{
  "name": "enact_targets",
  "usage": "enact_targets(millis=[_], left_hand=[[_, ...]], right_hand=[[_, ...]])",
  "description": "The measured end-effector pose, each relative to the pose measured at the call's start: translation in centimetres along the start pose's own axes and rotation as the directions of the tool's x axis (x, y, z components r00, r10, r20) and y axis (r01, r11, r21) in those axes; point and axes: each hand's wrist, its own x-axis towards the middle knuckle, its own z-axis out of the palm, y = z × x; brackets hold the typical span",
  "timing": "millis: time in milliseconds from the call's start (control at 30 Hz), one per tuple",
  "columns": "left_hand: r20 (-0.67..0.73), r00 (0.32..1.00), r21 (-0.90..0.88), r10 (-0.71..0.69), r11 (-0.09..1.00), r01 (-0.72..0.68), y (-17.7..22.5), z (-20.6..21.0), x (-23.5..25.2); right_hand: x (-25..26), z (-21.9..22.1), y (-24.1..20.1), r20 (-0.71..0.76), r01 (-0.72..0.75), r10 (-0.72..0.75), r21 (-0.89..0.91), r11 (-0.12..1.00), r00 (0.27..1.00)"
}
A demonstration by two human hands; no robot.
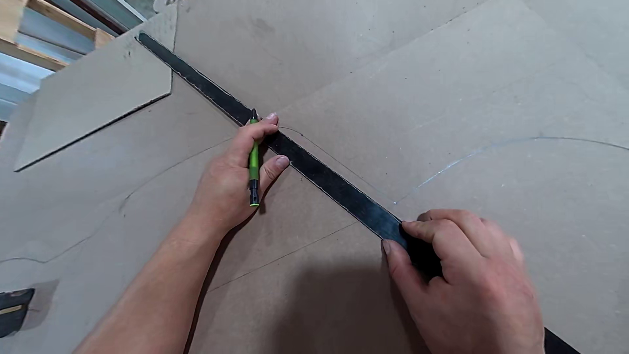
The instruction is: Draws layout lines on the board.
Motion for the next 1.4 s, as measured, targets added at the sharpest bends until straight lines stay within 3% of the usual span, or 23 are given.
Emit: enact_targets(millis=[1267, 1400], left_hand=[[0.01, 1.0, -0.052, 0.007, 0.999, -0.006, 0.24, -0.02, 0.04], [-0.083, 0.996, -0.093, 0.032, 0.995, -0.039, 0.74, -0.27, -0.27]], right_hand=[[0.17, -0.2, -0.02, 0.032, 0.002, -0.002, 0.014, 1.0, 0.999], [0.14, -0.06, 0.02, 0.018, -0.004, 0.004, 0.024, 1.0, 1.0]])
